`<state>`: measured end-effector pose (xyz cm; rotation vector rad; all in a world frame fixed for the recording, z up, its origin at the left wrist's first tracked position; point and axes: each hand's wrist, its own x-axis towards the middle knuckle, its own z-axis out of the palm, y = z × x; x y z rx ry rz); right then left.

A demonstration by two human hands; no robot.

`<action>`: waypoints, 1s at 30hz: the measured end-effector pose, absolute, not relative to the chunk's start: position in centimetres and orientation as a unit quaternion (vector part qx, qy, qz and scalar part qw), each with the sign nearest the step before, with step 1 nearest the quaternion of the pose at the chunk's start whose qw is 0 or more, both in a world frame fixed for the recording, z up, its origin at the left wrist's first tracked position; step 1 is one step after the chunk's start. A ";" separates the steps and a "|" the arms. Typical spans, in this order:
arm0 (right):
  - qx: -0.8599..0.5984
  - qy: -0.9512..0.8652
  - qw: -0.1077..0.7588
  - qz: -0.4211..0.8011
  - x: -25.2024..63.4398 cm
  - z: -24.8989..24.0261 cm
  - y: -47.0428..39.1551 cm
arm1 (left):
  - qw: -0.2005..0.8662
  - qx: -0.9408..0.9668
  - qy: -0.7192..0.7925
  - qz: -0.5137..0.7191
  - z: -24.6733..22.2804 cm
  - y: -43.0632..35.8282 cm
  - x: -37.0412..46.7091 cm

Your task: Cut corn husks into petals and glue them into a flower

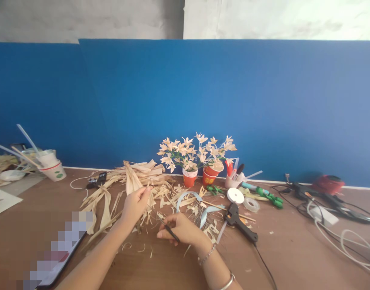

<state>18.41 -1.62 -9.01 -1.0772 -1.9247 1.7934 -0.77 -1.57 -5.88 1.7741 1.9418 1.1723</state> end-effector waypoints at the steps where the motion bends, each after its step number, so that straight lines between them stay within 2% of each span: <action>1: -0.377 -0.670 0.148 0.622 18.4 -8.9 -1.7 | 0.131 0.610 0.671 0.401 -5.8 -1.6 -0.8; 20: -0.366 -0.680 0.143 0.620 18.8 -9.1 -1.4 | 0.169 0.599 0.648 0.439 -6.3 -1.2 -1.0; 30: -0.372 -0.683 0.143 0.612 18.9 -8.8 -1.5 | 0.163 0.609 0.653 0.420 -6.2 -1.2 -1.1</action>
